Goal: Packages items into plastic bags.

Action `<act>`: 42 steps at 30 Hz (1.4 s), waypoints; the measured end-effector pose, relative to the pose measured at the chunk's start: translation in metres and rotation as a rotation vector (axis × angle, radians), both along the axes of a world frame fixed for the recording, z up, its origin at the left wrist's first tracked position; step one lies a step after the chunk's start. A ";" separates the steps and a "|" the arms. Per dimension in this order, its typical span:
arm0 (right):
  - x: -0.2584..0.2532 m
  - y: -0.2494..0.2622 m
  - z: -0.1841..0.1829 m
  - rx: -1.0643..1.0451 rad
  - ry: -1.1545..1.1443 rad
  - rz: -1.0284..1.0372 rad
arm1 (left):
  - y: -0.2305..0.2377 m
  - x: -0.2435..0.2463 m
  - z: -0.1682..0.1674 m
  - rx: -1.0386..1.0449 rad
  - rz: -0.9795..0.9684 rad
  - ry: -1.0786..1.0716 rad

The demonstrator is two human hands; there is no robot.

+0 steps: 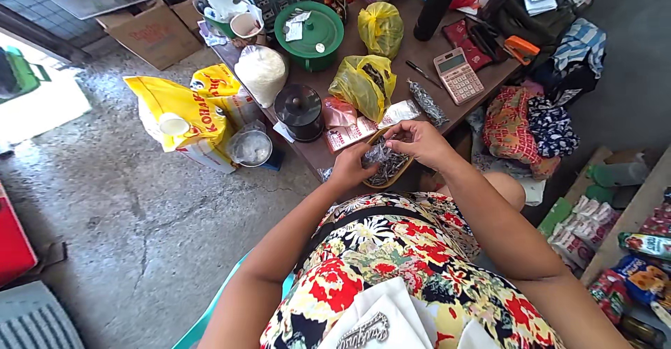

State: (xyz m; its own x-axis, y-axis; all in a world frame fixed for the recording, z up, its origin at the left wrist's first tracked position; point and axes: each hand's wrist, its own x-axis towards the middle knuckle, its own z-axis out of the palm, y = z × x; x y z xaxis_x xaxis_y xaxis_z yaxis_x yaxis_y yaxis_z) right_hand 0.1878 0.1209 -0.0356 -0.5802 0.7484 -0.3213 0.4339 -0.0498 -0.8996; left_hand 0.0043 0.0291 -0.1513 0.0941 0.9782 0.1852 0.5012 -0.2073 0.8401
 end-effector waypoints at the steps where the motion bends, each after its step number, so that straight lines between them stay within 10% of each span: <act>1: -0.001 -0.002 -0.002 0.011 0.009 -0.026 | 0.000 0.000 0.000 0.003 0.000 -0.001; 20: 0.003 -0.016 -0.029 0.322 -0.004 -0.102 | -0.016 -0.028 0.003 0.041 -0.010 -0.338; 29: -0.012 -0.018 -0.137 0.727 -0.505 0.615 | -0.024 -0.032 0.009 0.038 -0.031 -0.416; 42: 0.020 -0.008 -0.083 0.508 -0.297 0.232 | -0.009 -0.026 0.013 0.025 -0.026 -0.272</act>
State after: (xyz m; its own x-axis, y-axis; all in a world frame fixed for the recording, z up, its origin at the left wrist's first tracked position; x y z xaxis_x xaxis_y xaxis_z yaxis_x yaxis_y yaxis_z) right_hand 0.2074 0.1132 -0.1182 -0.6862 0.7155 -0.1312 0.6170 0.4768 -0.6261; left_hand -0.0212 0.0200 -0.1379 0.0627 0.9709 0.2309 0.2520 -0.2393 0.9377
